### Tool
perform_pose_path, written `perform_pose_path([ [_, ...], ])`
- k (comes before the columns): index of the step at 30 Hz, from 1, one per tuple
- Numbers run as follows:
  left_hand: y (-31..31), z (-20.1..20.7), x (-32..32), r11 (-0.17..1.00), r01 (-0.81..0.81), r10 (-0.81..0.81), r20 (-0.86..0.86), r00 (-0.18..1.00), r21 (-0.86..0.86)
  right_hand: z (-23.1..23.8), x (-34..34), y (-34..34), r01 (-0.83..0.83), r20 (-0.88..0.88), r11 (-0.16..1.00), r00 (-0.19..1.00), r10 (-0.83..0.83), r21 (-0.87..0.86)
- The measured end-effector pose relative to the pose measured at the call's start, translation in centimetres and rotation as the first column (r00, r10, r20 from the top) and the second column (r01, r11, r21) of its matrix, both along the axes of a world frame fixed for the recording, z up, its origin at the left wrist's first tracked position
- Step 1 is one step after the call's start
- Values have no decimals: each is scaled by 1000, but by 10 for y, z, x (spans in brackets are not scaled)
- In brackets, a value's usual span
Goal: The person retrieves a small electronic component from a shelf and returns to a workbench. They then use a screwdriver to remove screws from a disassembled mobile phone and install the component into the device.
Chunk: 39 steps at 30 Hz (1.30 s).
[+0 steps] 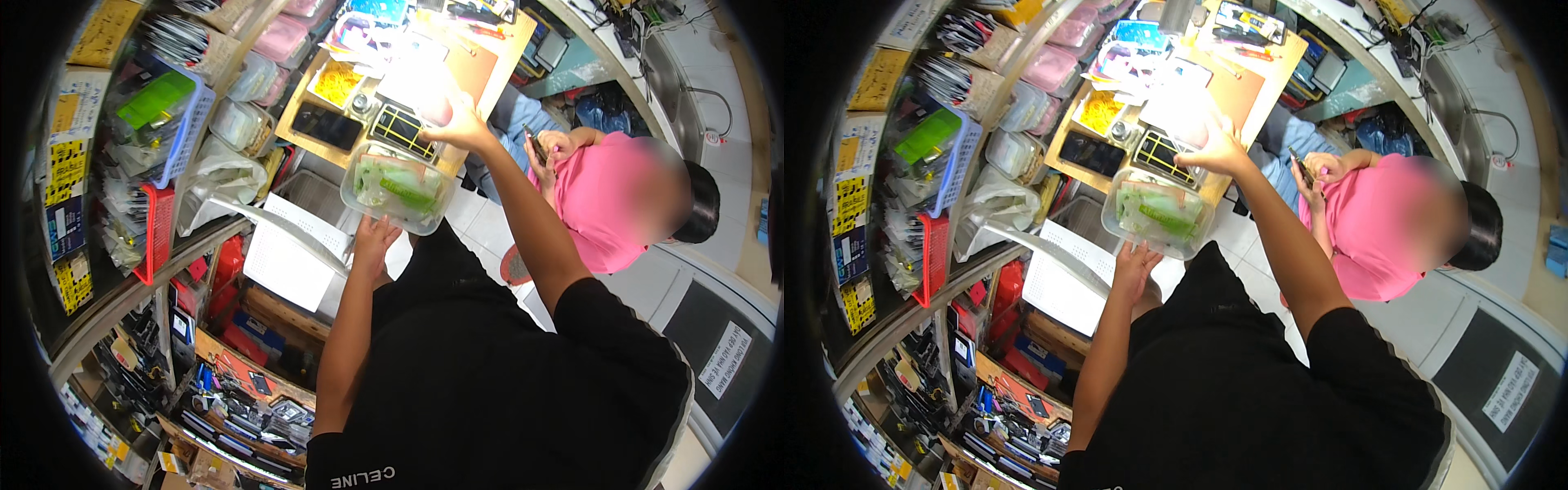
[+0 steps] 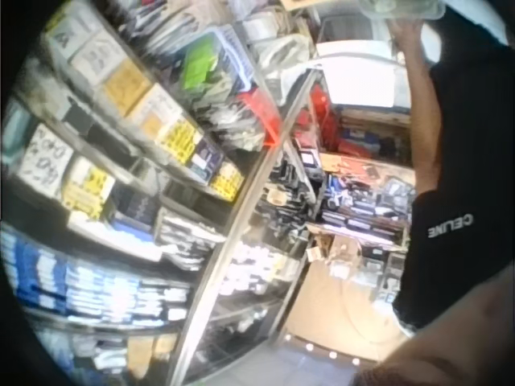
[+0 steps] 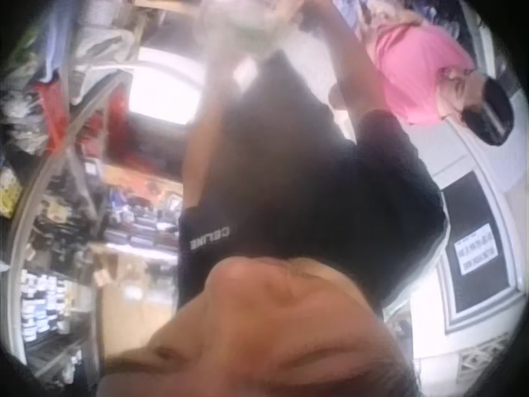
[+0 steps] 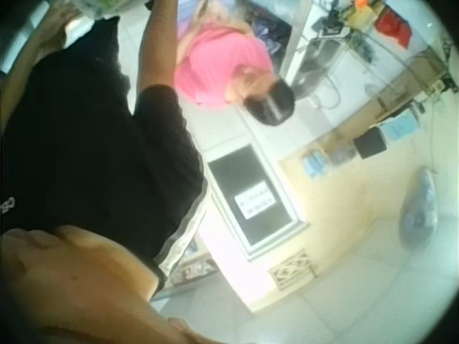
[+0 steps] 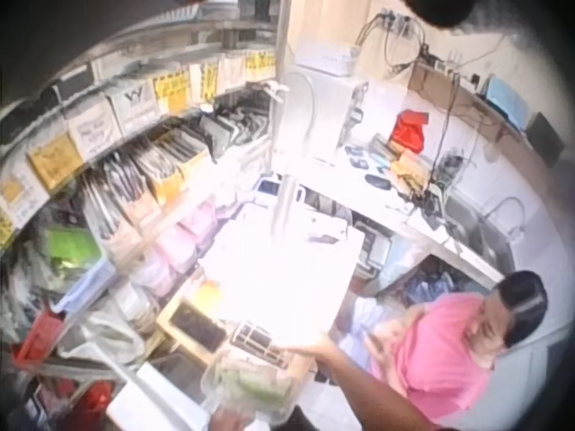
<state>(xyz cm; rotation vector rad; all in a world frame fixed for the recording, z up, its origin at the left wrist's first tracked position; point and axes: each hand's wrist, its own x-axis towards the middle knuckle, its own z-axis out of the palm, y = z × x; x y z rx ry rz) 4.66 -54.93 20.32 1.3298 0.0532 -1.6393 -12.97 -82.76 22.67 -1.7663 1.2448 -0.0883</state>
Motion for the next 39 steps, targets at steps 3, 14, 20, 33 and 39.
perform_pose_path([
  [3,-1,-1,-2,999,-27,26,-31,999,-34,-21,17,7,79,-359,954,915,-184,-288],
  [14,-10,-4,-8,1000,1,-1,12,1000,-24,12,37,98,-211,145,776,921,361,-594],
  [20,-13,-12,-4,1000,16,-16,-11,1000,-15,-1,43,141,-231,-61,884,972,227,-407],
  [33,-11,-1,-2,998,38,-41,62,997,44,-13,44,151,-280,-96,873,960,264,-400],
  [39,-11,12,3,988,136,-142,88,986,70,-11,40,145,-191,-97,708,981,171,-680],
])
